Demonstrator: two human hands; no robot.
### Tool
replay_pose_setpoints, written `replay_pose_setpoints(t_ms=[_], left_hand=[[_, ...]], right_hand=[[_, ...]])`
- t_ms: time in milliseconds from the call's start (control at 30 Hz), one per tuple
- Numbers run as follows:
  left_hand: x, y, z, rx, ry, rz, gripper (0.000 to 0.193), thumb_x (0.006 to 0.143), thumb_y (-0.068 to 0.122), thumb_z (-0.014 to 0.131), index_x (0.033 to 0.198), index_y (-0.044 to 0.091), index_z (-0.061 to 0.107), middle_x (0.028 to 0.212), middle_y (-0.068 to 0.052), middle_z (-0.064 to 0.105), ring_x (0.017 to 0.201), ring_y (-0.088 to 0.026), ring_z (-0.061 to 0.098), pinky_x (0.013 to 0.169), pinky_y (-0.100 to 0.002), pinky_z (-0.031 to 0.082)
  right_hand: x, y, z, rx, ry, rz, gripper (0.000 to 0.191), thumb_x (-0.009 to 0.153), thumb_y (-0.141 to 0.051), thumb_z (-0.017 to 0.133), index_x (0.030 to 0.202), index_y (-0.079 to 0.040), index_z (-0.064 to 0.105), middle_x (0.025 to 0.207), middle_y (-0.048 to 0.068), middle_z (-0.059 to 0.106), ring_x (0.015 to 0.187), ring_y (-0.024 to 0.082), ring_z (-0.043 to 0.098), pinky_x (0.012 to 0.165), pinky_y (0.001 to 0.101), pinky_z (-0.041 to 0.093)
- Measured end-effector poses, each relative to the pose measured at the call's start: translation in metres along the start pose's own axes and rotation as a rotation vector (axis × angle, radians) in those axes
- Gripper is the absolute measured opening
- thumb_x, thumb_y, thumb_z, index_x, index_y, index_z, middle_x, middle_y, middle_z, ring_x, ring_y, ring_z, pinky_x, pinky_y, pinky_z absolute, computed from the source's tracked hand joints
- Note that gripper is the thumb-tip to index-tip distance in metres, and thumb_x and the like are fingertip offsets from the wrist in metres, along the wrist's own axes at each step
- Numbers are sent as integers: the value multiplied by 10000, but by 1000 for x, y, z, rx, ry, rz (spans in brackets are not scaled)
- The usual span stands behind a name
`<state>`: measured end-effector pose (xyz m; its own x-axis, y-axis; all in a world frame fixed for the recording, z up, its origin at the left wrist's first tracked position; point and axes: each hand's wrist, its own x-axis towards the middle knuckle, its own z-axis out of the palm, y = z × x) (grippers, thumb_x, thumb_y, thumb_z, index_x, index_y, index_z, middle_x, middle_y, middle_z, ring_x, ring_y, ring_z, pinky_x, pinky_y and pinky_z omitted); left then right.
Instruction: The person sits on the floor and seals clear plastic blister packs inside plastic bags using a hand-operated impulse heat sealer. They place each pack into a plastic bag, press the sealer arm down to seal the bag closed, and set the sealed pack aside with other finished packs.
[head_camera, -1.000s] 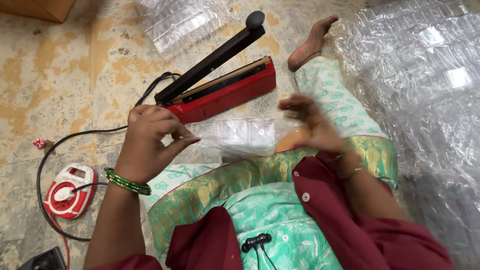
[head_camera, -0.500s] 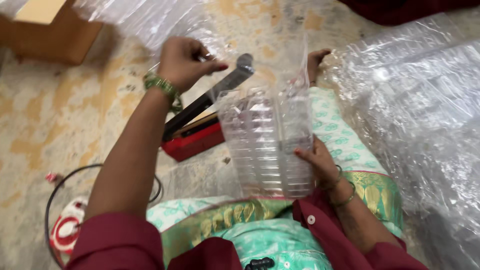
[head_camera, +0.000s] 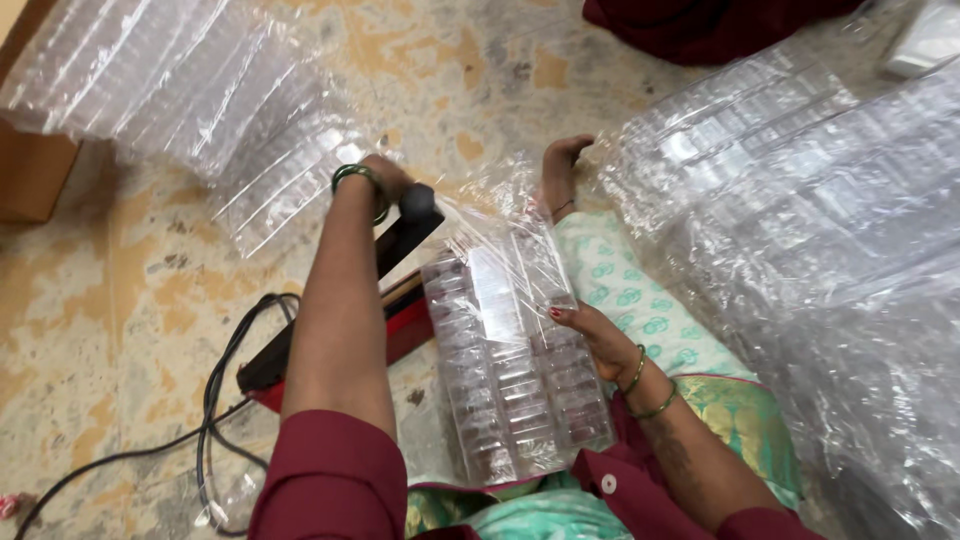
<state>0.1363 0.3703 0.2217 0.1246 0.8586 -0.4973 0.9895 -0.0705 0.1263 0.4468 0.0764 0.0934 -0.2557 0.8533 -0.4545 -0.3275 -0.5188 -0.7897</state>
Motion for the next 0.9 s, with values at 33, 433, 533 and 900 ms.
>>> replay_pose_setpoints(t_ms=[33, 433, 533, 900], left_hand=[[-4, -20, 14, -18, -23, -19, 534, 840, 608, 777, 1045, 116, 809, 1053, -106, 753, 957, -243, 705, 865, -356, 540], [-122, -180, 119, -1159, 273, -358, 238, 755, 97, 888, 915, -44, 783, 834, -114, 756, 667, -196, 660, 640, -347, 553], [-141, -172, 127, -1152, 333, -330, 239, 760, 110, 896, 889, -46, 770, 819, -110, 756, 653, -171, 661, 635, -328, 553], [-125, -171, 143, -1330, 385, -187, 192, 750, 38, 877, 857, -47, 743, 786, -122, 746, 630, -154, 668, 597, -311, 559]], right_hand=[[5, 8, 1, 116, -94, 72, 484, 913, -289, 709, 1307, -28, 604, 1179, 36, 683, 1126, 181, 576, 956, 368, 449], [13, 59, 103, -60, -232, 135, 564, 876, -341, 724, 1343, -53, 594, 1187, 58, 692, 1049, 165, 645, 907, 346, 539], [8, 68, 102, -172, -153, 129, 568, 873, -350, 723, 1346, -58, 612, 1181, 64, 709, 1061, 164, 650, 907, 321, 536], [79, -64, 88, -738, 500, -524, 538, 1052, -512, 491, 1326, -69, 623, 1034, 62, 692, 966, 136, 640, 844, 294, 481]])
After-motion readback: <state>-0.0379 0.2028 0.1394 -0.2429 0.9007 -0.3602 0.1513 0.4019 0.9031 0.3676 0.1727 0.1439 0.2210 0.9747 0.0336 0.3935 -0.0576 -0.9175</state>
